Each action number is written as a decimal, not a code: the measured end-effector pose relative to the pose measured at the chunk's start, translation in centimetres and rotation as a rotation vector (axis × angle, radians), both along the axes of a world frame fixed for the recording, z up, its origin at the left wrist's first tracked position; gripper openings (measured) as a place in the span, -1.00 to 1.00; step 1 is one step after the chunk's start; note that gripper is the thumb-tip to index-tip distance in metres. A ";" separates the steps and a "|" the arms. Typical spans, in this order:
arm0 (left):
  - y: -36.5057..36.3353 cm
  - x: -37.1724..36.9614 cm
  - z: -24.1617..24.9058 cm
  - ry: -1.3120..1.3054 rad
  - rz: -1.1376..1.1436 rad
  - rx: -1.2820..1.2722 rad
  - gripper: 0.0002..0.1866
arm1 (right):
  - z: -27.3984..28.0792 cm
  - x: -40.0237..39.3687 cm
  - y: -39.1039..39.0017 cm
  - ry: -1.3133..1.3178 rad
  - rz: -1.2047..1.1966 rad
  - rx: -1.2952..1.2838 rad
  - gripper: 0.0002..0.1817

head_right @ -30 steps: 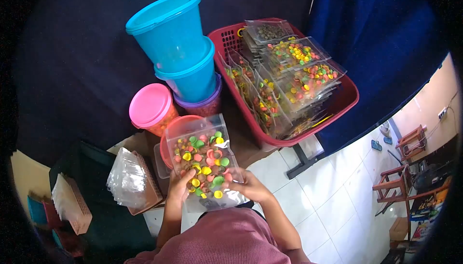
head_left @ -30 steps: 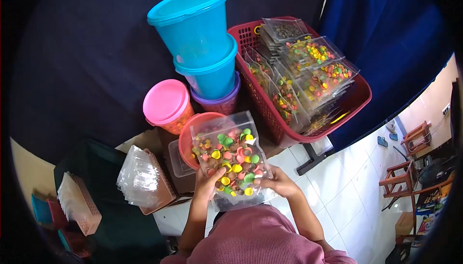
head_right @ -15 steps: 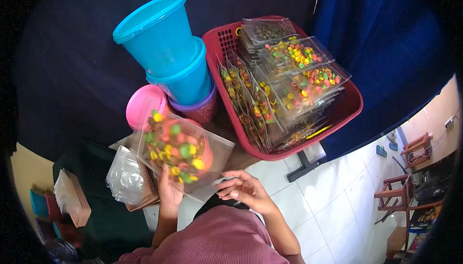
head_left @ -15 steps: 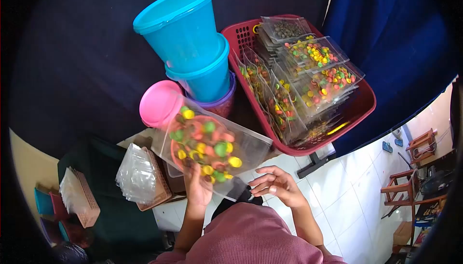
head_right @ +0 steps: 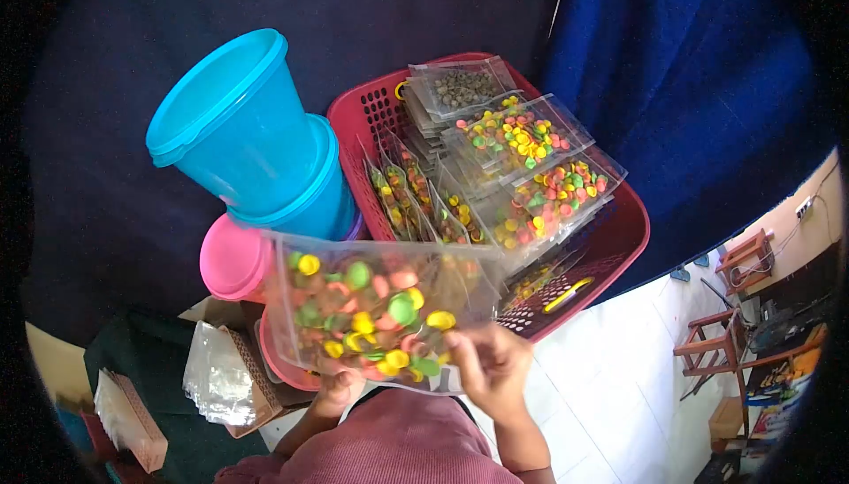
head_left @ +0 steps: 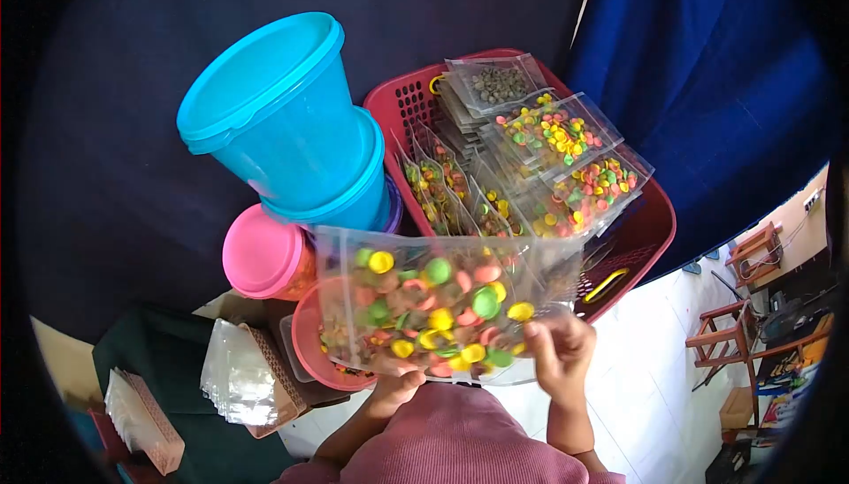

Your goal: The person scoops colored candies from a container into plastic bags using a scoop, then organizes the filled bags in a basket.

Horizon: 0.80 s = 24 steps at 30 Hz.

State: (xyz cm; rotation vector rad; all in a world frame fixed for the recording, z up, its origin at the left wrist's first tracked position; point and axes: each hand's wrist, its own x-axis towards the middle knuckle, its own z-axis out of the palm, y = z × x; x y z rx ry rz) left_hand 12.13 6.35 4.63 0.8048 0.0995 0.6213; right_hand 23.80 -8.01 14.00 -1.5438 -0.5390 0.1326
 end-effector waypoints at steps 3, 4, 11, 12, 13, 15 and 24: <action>1.8 1.2 -0.2 -0.084 -0.399 -0.059 -0.14 | 0.8 2.1 0.2 -0.098 -0.156 -0.101 -0.97; 2.1 1.7 0.0 -0.080 -0.396 -0.069 -0.14 | 0.7 2.9 -0.2 -0.062 -0.166 -0.136 -0.97; 0.2 4.8 2.1 -0.079 0.080 -0.189 -0.22 | -1.6 4.4 -0.1 -0.240 0.274 -0.188 -0.84; 0.9 4.6 2.2 0.044 -0.028 -0.280 -0.32 | -1.9 5.0 0.0 -0.470 0.517 -0.313 -0.75; 2.2 4.4 1.6 0.001 -0.088 -0.271 -0.37 | -1.1 5.0 -0.1 -0.310 0.688 -0.357 -0.69; 4.5 4.1 1.4 0.009 0.004 -0.143 -0.43 | -0.4 5.6 0.1 -0.223 0.900 -0.304 -0.60; 4.1 4.2 3.4 0.361 0.510 0.072 -0.55 | 0.0 13.4 -5.5 -0.194 0.495 -0.437 -0.69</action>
